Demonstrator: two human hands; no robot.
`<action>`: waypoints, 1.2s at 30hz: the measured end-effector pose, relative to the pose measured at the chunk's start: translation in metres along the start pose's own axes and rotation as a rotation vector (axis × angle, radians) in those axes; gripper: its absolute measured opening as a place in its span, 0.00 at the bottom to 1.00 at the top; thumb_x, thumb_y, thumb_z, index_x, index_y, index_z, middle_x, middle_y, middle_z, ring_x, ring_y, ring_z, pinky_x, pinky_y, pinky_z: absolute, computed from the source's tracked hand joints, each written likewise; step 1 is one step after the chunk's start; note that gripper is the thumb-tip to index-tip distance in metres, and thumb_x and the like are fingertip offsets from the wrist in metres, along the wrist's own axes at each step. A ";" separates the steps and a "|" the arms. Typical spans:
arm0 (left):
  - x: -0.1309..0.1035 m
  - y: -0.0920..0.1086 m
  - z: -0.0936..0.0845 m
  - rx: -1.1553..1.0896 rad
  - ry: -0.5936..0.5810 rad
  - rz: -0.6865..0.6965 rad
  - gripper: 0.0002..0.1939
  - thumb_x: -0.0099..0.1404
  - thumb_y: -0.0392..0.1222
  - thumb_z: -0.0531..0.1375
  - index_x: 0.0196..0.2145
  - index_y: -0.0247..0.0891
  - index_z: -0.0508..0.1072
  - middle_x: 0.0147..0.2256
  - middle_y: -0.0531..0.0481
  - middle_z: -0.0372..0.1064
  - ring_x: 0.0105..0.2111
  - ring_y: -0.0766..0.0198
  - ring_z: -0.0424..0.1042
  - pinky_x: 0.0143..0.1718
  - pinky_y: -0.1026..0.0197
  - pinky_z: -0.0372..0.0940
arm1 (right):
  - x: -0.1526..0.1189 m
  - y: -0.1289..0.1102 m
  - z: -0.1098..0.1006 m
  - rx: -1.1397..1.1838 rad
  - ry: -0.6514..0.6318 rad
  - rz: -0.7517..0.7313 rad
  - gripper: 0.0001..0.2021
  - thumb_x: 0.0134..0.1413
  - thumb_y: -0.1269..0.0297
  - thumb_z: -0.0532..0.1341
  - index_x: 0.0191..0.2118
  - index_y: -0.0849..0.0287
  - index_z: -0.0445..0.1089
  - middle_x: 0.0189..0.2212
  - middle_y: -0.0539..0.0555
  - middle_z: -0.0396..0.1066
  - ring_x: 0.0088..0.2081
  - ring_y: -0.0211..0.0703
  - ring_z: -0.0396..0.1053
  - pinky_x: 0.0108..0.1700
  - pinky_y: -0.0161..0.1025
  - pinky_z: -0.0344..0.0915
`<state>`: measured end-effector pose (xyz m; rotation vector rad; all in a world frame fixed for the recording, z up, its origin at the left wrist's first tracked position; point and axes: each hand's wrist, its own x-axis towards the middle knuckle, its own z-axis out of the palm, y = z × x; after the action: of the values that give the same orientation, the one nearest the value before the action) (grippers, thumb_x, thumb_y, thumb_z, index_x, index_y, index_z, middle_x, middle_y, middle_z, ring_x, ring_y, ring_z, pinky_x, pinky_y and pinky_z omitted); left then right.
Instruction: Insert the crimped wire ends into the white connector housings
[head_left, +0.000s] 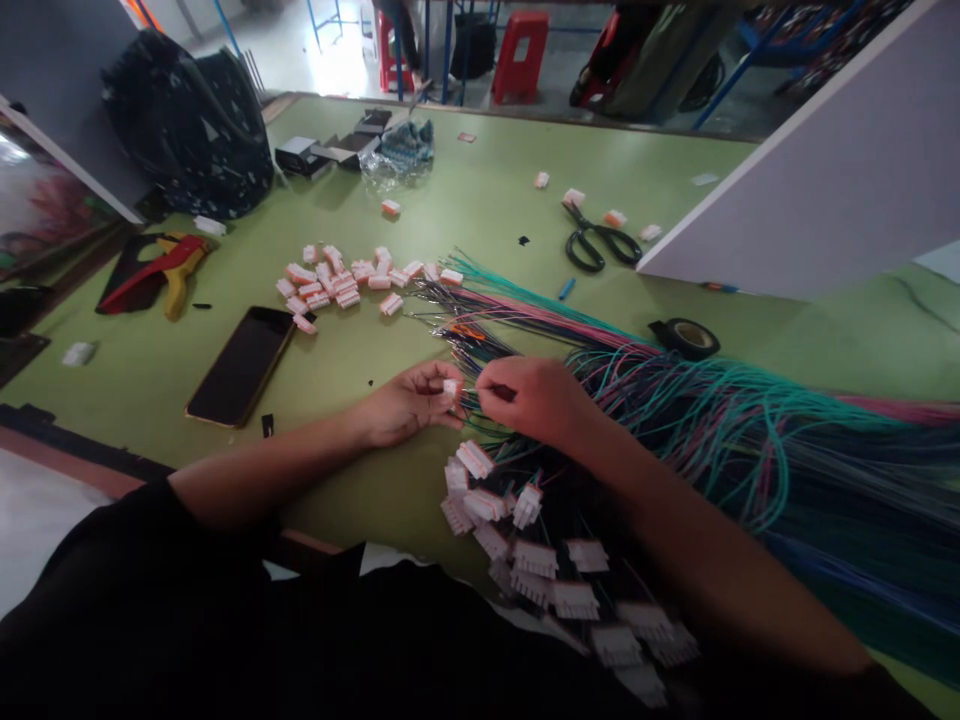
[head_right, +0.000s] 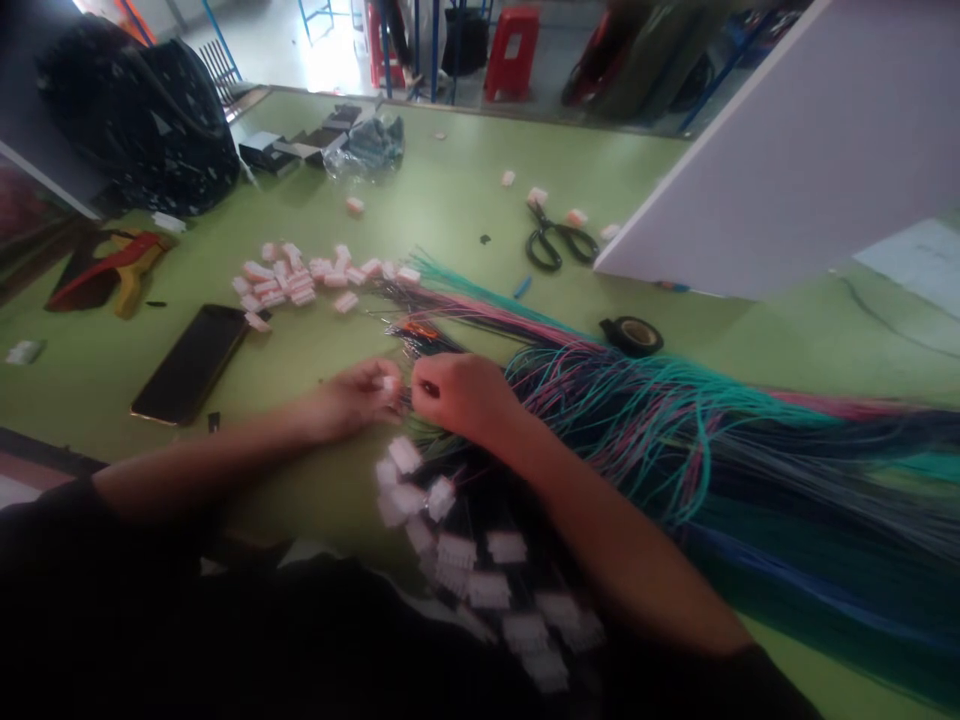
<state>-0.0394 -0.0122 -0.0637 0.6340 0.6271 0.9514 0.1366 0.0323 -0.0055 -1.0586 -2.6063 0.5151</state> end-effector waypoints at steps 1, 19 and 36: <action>0.000 0.000 0.000 0.007 0.002 0.002 0.16 0.47 0.35 0.69 0.33 0.35 0.67 0.25 0.56 0.70 0.27 0.69 0.73 0.30 0.66 0.70 | 0.000 0.000 0.001 -0.017 -0.003 -0.008 0.08 0.44 0.70 0.53 0.20 0.59 0.67 0.19 0.51 0.66 0.23 0.35 0.58 0.28 0.34 0.50; -0.003 -0.005 0.008 0.110 0.150 0.078 0.16 0.46 0.37 0.70 0.32 0.33 0.70 0.24 0.54 0.73 0.23 0.69 0.72 0.29 0.65 0.69 | 0.001 0.003 0.012 0.244 0.006 0.071 0.05 0.43 0.71 0.56 0.21 0.59 0.65 0.16 0.46 0.64 0.20 0.31 0.57 0.26 0.31 0.51; 0.000 -0.008 0.005 0.102 0.126 0.058 0.15 0.48 0.37 0.69 0.33 0.33 0.70 0.24 0.55 0.72 0.24 0.69 0.73 0.27 0.67 0.68 | 0.026 0.073 -0.032 -0.072 0.102 0.248 0.08 0.50 0.71 0.56 0.28 0.58 0.72 0.28 0.55 0.72 0.30 0.41 0.65 0.32 0.38 0.56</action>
<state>-0.0312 -0.0164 -0.0661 0.6890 0.7767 1.0239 0.1750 0.1065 -0.0047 -1.4041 -2.4359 0.4111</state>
